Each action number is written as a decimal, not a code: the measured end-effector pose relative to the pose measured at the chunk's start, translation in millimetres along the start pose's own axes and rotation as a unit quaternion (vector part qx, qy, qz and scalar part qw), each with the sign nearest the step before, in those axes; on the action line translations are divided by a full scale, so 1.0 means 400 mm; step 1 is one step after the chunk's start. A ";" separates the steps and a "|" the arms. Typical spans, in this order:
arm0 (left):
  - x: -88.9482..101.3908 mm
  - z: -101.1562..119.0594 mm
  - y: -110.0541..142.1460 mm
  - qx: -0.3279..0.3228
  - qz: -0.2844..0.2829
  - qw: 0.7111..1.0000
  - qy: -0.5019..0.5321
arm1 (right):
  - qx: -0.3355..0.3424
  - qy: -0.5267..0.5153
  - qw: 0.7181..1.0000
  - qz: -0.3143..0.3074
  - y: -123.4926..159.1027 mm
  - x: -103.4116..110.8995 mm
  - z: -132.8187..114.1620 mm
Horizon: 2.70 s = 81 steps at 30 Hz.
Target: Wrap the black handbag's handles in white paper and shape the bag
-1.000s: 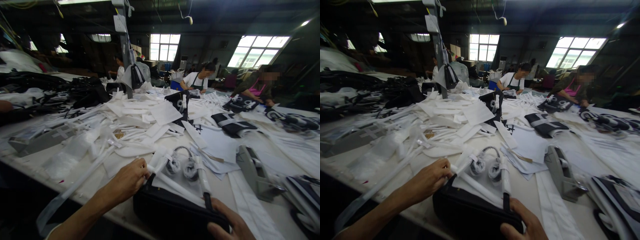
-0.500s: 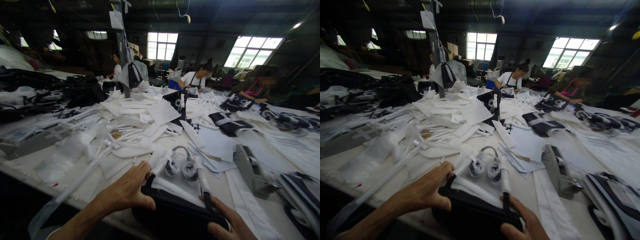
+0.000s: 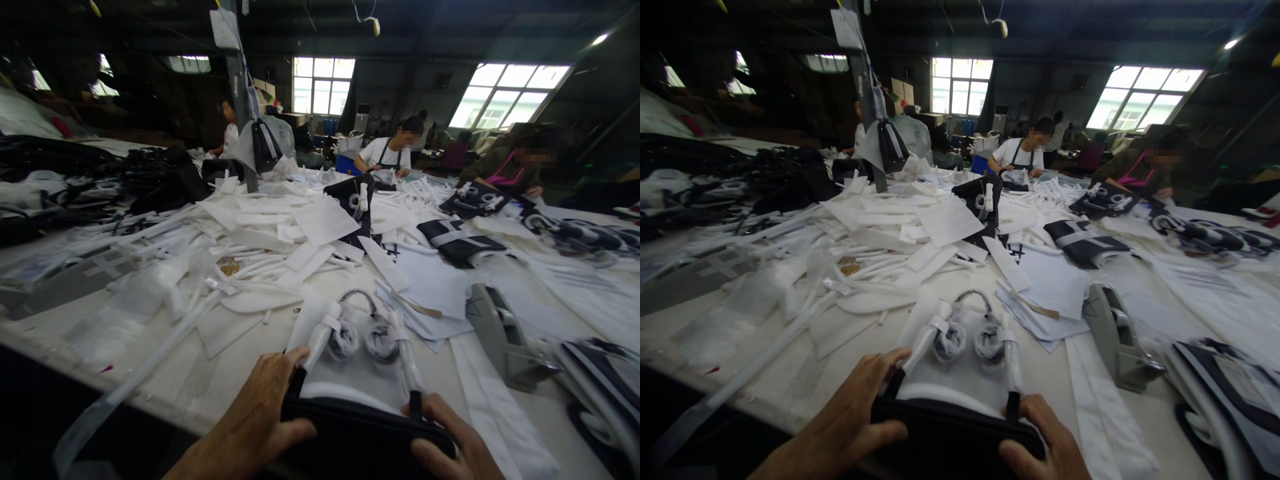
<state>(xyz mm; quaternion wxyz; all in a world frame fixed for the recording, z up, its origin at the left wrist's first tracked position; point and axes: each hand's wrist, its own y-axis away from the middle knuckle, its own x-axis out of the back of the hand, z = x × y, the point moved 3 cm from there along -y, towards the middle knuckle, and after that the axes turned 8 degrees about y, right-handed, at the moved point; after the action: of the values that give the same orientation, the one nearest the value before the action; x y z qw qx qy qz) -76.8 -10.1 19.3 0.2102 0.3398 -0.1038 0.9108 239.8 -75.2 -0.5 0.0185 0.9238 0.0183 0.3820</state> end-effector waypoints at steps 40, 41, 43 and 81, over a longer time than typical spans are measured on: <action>-0.107 0.065 -0.155 -0.189 -0.119 0.953 -0.206 | -0.053 0.177 0.982 0.043 -0.297 0.021 -0.045; -0.104 0.061 -0.164 -0.181 -0.125 0.955 -0.200 | -0.043 0.197 0.978 0.051 -0.299 0.045 -0.068; -0.104 0.049 -0.178 -0.175 -0.126 0.958 -0.192 | 0.002 0.222 0.973 0.071 -0.296 0.083 -0.132; -0.064 -0.129 -0.158 0.083 0.102 0.987 0.087 | 0.212 0.346 0.906 0.122 -0.157 -0.213 -0.164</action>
<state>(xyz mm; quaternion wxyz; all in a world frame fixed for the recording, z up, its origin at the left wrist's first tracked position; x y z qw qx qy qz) -60.3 55.2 -33.5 0.0957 0.2629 -0.0427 0.9591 131.7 -15.2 -17.2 -0.2319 0.7107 -0.0083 0.6642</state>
